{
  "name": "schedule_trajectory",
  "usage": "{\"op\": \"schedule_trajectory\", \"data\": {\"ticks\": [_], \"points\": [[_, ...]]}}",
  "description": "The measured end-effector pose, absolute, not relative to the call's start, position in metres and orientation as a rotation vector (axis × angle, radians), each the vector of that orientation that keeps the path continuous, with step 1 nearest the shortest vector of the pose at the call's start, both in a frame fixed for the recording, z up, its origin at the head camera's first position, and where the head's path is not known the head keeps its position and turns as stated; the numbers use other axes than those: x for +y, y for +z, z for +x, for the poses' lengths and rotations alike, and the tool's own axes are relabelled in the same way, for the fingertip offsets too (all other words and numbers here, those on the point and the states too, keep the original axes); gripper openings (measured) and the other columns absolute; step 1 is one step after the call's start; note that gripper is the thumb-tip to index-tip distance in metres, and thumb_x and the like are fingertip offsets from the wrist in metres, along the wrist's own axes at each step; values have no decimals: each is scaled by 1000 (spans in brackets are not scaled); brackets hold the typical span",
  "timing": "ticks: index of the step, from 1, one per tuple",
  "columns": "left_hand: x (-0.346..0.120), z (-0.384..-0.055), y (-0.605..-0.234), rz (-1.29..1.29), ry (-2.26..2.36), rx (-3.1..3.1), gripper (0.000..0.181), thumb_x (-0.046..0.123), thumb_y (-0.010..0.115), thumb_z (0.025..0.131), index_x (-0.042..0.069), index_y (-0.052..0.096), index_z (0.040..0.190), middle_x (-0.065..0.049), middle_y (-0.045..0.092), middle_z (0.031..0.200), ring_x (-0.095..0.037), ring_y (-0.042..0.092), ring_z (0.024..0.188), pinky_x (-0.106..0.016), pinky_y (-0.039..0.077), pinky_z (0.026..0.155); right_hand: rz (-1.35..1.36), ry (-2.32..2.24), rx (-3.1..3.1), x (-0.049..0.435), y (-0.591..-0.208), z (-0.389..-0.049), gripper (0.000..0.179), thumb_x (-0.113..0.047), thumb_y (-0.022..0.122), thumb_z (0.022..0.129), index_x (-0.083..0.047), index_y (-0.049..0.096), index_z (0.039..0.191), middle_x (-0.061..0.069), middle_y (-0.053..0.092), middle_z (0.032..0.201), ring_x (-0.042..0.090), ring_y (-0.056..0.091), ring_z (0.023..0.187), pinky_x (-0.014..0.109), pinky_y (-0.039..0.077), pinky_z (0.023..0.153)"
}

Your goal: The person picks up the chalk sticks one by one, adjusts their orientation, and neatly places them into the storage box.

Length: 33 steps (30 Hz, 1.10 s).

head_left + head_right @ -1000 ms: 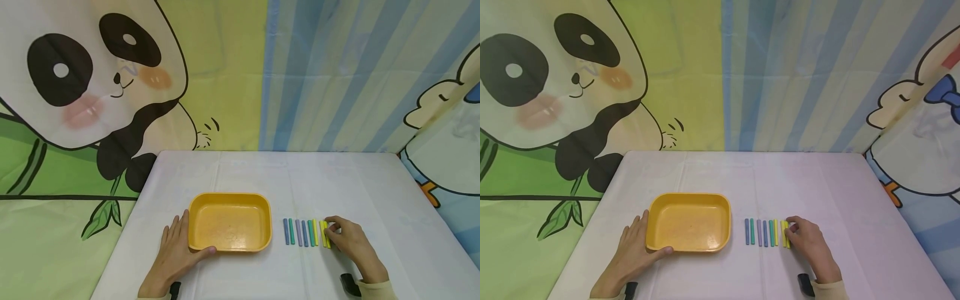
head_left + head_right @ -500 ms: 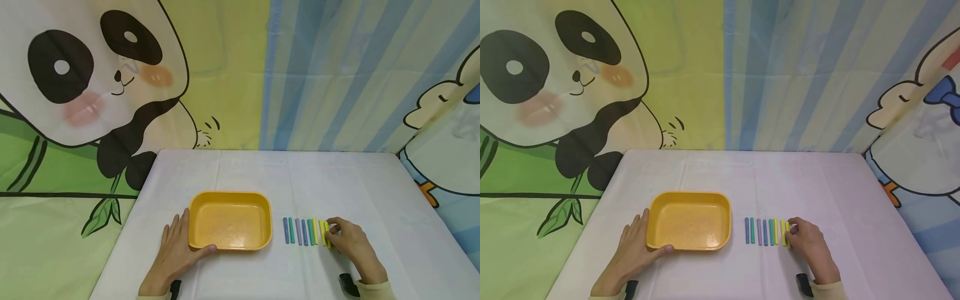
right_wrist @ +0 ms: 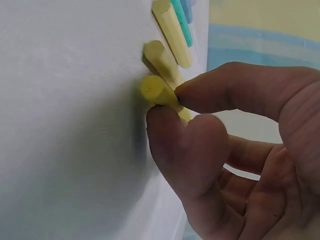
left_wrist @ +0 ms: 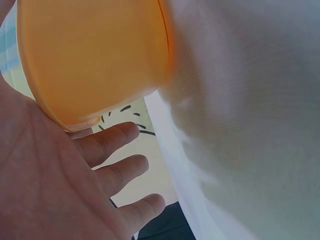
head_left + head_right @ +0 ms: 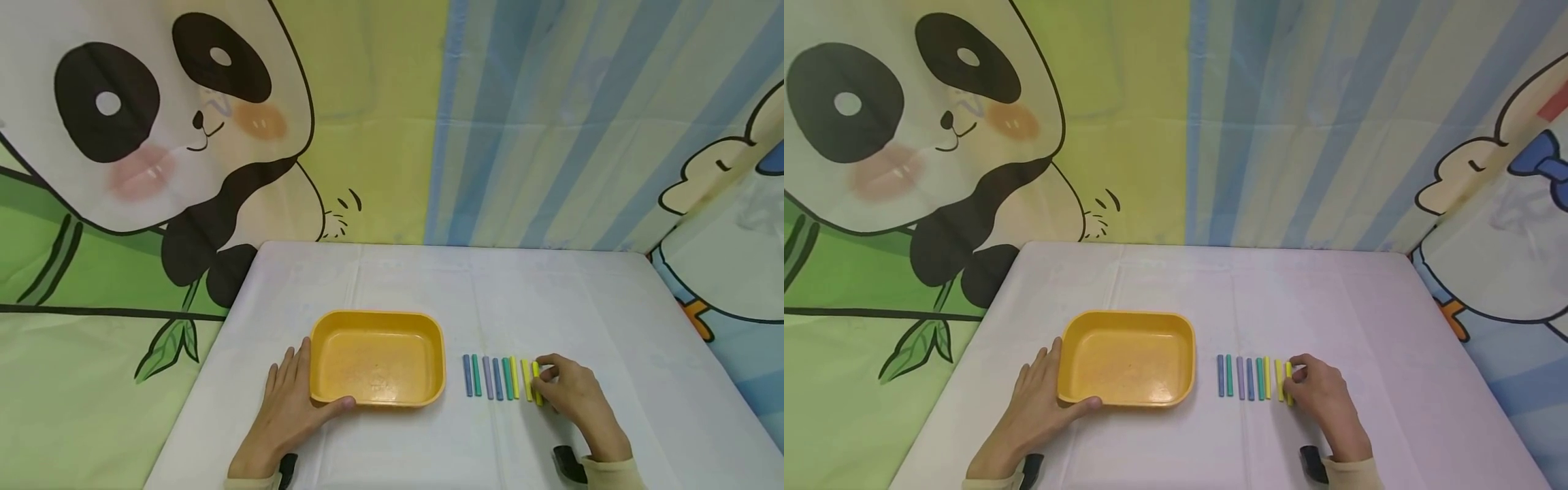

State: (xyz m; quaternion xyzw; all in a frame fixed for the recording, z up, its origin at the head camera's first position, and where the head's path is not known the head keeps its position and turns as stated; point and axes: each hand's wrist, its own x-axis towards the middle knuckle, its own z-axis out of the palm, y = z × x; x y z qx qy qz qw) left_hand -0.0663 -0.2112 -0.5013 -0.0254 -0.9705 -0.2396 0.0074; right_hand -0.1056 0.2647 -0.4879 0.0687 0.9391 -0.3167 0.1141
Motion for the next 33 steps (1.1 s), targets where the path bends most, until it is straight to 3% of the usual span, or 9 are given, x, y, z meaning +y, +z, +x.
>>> {"op": "schedule_trajectory", "data": {"ticks": [15, 23, 33], "points": [[-211, -67, -496, -93, -764, -3040, 137, 87, 63, 72, 6, 1, 163, -26, 25, 162, -46, 17, 150, -64, 10, 118, 206, -1077, 2776, 253, -469, -113, 53, -19, 68, 92, 3, 54, 138, 21, 68, 113, 19, 69, 63, 33, 53, 56], [-210, -67, -497, -93, -775, -3036, 137, 87, 64, 71, 2, 8, 162, -26, 26, 161, -46, 18, 150, -65, 10, 118, 253, -1142, 2772, 237, -456, -120, 54, -20, 64, 91, -2, 54, 141, 19, 67, 117, 21, 71, 67, 34, 51, 60], [-211, -68, -500, -102, -772, -3028, 136, 86, 64, 71, 4, 6, 163, -25, 27, 161, -47, 19, 149, -66, 11, 117, 237, -1293, 2711, 206, -448, -125, 50, -19, 67, 91, -7, 57, 138, 14, 66, 115, 26, 71, 69, 38, 57, 64]]}}
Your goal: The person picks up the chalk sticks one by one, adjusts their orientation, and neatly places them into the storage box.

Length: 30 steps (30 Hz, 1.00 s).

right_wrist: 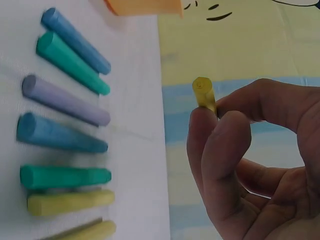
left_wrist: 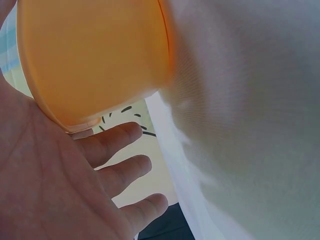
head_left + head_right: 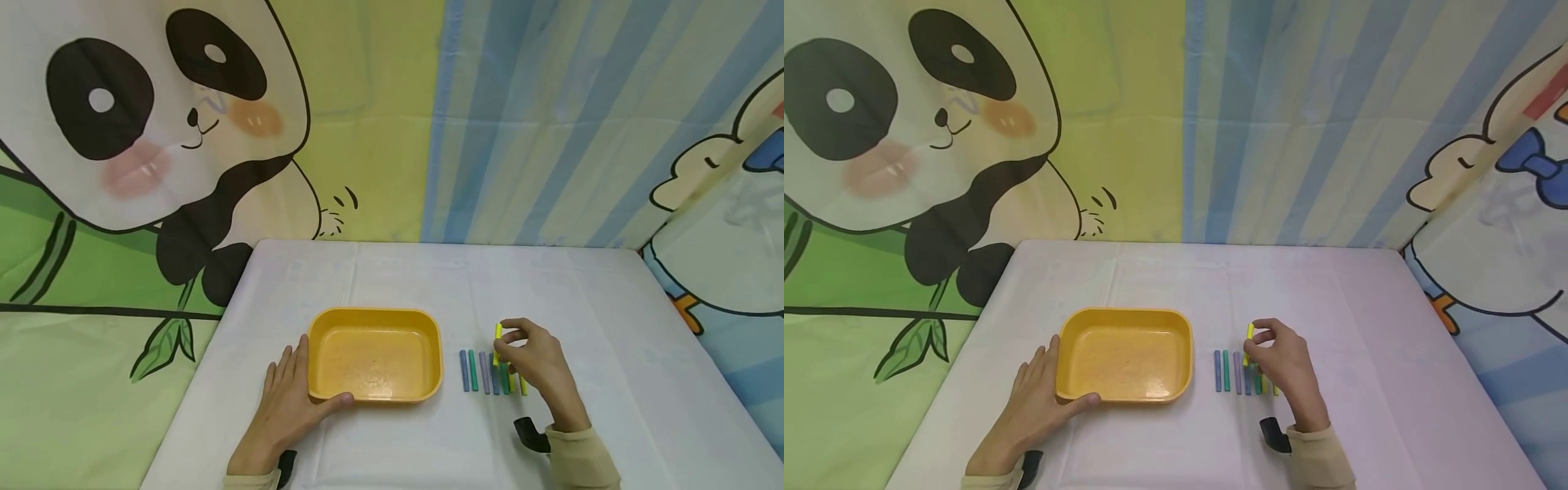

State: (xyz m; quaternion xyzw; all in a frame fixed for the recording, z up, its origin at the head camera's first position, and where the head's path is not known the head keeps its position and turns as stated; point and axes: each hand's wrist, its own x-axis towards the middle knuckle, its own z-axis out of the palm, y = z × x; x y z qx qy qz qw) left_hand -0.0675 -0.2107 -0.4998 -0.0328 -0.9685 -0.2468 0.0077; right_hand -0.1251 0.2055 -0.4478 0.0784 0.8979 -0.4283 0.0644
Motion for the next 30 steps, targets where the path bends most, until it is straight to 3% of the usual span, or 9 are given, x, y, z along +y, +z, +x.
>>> {"op": "schedule_trajectory", "data": {"ticks": [26, 30], "points": [[-210, -69, -500, -92, -771, -3043, 138, 88, 63, 70, 5, 4, 163, -24, 26, 162, -47, 18, 149, -66, 10, 118, 120, -1432, 2635, 149, -431, -136, 44, -21, 71, 88, -15, 62, 131, 7, 65, 108, 32, 70, 66, 44, 59, 64], [-210, -68, -501, -91, -769, -3040, 138, 88, 63, 70, 6, 4, 163, -23, 26, 162, -46, 18, 149, -66, 10, 117, 88, -1458, 2617, 138, -429, -136, 43, -19, 72, 88, -14, 62, 130, 7, 65, 106, 28, 69, 64, 42, 59, 63]]}}
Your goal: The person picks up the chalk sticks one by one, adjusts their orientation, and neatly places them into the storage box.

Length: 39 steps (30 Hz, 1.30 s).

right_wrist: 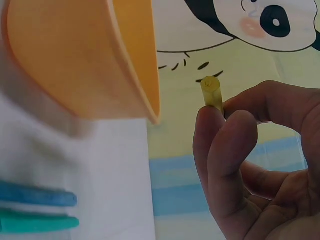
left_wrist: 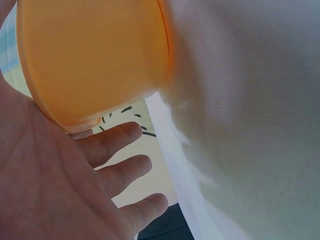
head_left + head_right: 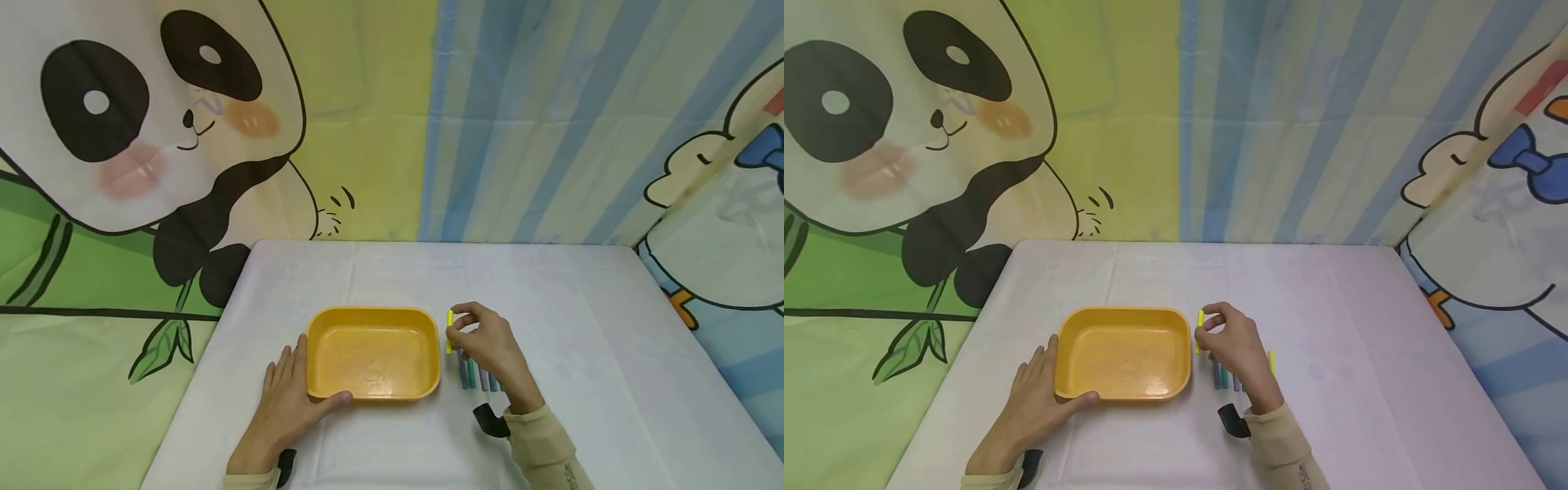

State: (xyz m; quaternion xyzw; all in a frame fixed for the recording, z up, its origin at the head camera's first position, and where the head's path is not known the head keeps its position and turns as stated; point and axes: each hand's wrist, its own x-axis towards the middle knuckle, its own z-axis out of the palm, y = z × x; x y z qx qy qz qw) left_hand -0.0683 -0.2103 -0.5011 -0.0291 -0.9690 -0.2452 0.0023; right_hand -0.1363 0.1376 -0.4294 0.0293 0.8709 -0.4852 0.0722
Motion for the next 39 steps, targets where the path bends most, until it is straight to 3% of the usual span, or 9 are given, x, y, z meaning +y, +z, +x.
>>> {"op": "schedule_trajectory", "data": {"ticks": [5, 13, 20, 27, 39], "points": [[-210, -68, -502, -79, -775, -3051, 138, 88, 63, 70, 8, 1, 163, -23, 25, 163, -46, 17, 150, -65, 9, 118, 66, -1486, 2588, 124, -430, -137, 42, -18, 73, 87, -14, 64, 128, 7, 65, 103, 22, 67, 60, 40, 60, 62], [-211, -69, -502, -72, -787, -3052, 138, 87, 64, 70, 8, 0, 163, -25, 25, 162, -46, 17, 150, -65, 9, 118, 32, -1529, 2526, 104, -429, -140, 41, -16, 73, 85, -13, 64, 125, 5, 65, 101, 30, 70, 68, 39, 60, 62], [-211, -70, -502, -97, -780, -3044, 139, 89, 63, 70, 8, -1, 163, -23, 25, 162, -46, 17, 150, -66, 10, 117, -49, -1539, 2486, 91, -432, -140, 38, -15, 73, 86, -11, 65, 123, 5, 65, 99, 32, 69, 65, 36, 60, 60], [-211, -70, -501, -94, -784, -3048, 138, 88, 63, 70, 8, -1, 163, -24, 26, 162, -46, 17, 149, -66, 10, 118, -81, -1606, 2393, 77, -433, -141, 40, -14, 71, 86, -8, 63, 125, 8, 66, 100, 39, 70, 69, 47, 61, 65], [-211, -69, -499, -91, -784, -3053, 136, 87, 63, 72, 5, 3, 163, -24, 26, 162, -47, 18, 149, -66, 10, 117, -163, -1621, 2314, 50, -435, -146, 40, -15, 72, 86, -6, 61, 124, 7, 68, 97, 38, 72, 73, 48, 61, 66]]}}
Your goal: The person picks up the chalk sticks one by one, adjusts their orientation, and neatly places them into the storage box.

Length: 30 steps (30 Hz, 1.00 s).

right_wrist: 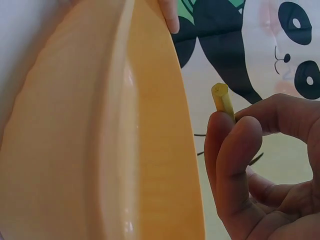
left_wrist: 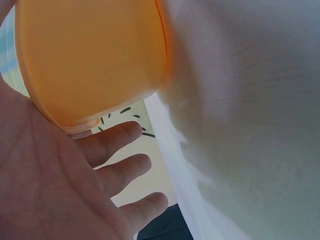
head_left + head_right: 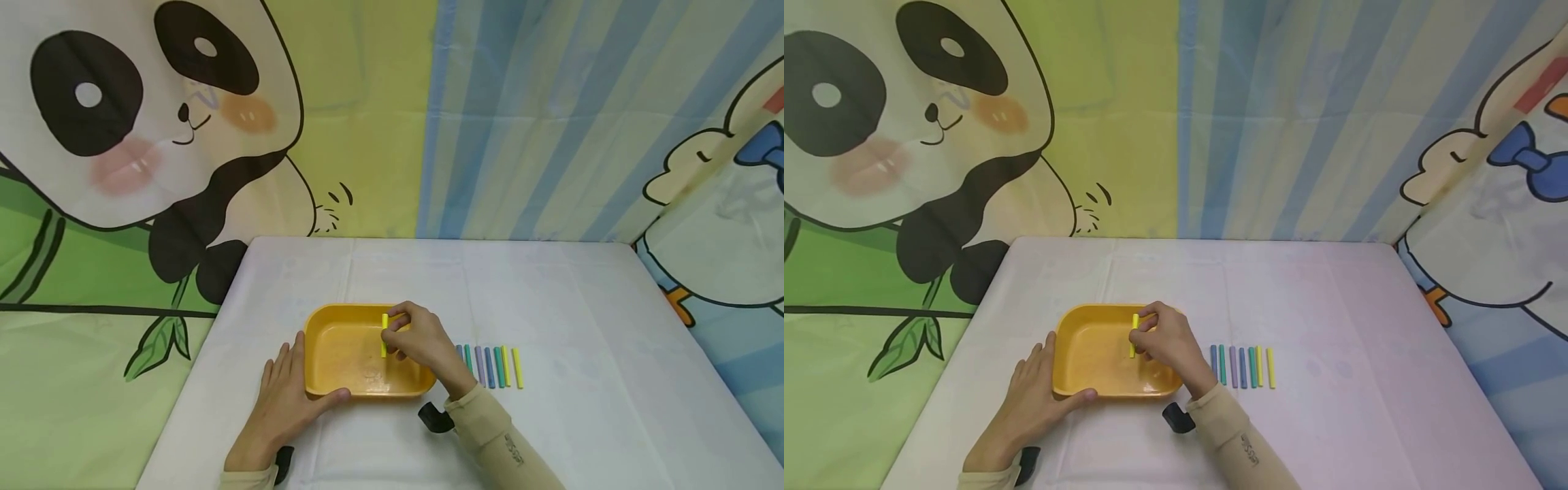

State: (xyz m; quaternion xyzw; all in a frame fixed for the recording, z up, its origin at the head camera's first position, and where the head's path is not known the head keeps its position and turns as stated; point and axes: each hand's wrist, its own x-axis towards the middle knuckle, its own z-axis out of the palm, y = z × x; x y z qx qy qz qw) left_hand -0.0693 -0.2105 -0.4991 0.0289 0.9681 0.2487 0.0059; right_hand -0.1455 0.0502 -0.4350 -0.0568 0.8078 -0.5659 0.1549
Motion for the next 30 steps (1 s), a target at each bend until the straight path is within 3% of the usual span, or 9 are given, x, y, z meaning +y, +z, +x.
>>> {"op": "schedule_trajectory", "data": {"ticks": [17, 30], "points": [[-210, -69, -500, 77, 749, 3019, 135, 84, 64, 74, 4, 1, 163, -22, 20, 165, -46, 15, 150, -66, 9, 118, -102, -1662, 2184, 15, -451, -147, 40, -8, 74, 84, -3, 59, 120, 10, 71, 87, 42, 72, 77, 48, 61, 69], [-211, -69, -500, 99, 764, 3019, 134, 85, 63, 75, 4, 2, 163, -22, 20, 165, -46, 17, 150, -67, 11, 116, -102, -1535, 2250, -14, -458, -154, 36, -11, 76, 85, -1, 58, 115, 7, 71, 75, 28, 72, 66, 37, 60, 63]]}}
